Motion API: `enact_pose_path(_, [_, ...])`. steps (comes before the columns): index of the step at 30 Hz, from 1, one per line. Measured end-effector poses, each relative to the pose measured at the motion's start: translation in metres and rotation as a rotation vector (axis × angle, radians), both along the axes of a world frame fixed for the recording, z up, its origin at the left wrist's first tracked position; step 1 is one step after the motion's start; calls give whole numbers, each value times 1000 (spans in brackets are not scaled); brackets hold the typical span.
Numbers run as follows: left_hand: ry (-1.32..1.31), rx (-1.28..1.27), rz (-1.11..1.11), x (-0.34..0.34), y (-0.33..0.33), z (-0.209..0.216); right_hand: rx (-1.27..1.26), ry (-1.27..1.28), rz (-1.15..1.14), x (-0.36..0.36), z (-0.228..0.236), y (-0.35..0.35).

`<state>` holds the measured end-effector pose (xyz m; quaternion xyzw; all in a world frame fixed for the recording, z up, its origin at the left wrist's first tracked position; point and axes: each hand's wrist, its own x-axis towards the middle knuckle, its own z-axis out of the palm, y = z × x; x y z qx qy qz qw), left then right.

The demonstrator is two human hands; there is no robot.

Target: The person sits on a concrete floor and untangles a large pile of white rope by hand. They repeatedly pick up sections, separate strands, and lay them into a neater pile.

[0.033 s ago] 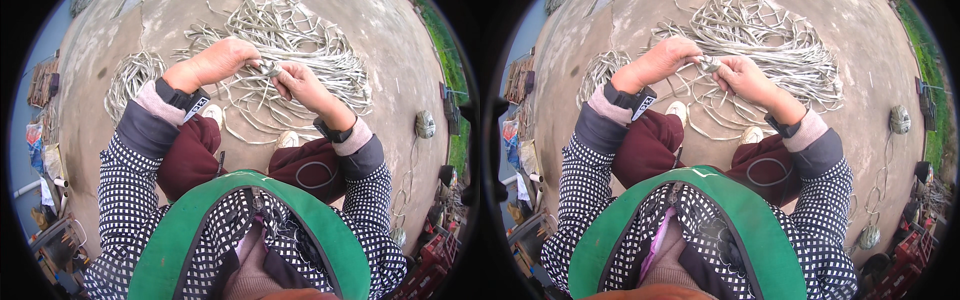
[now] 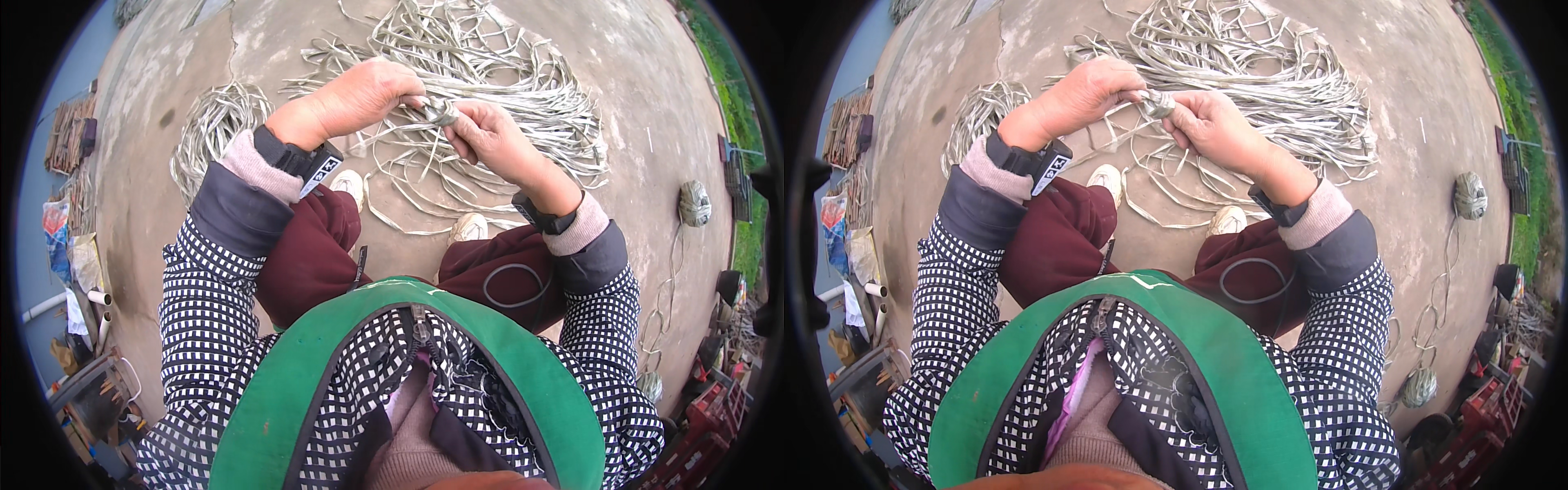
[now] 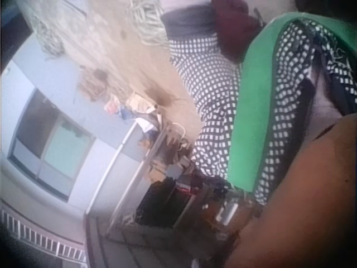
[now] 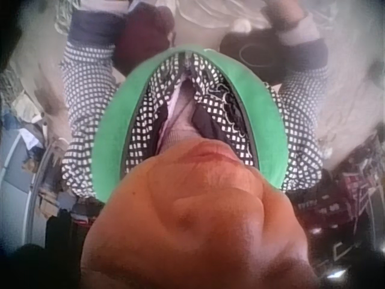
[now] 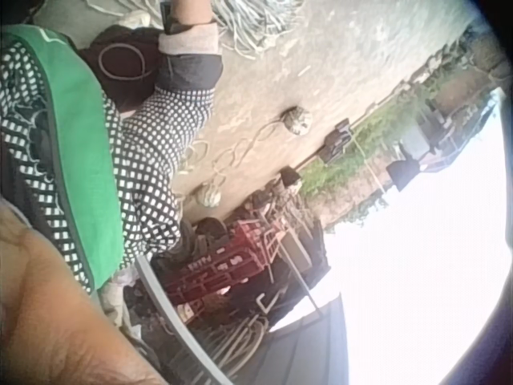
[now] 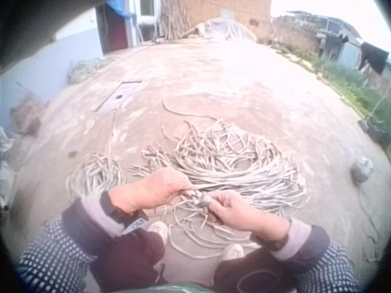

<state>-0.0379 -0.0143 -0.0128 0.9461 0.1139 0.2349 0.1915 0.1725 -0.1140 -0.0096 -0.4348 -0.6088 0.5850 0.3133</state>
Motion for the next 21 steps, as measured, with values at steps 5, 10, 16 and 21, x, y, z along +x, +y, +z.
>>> enact_pose_path(5, [-62,28,-32,-5,7,5,187,-180,-32,-8,15,-7])
enact_pose_path(10, [-112,17,6,-9,9,14,292,-161,-111,-14,25,-19])
enact_pose_path(16, [-101,137,34,-18,6,27,222,-127,38,3,27,-16])
enact_pose_path(21, [-20,389,77,-16,-13,35,63,-128,-159,34,27,2])
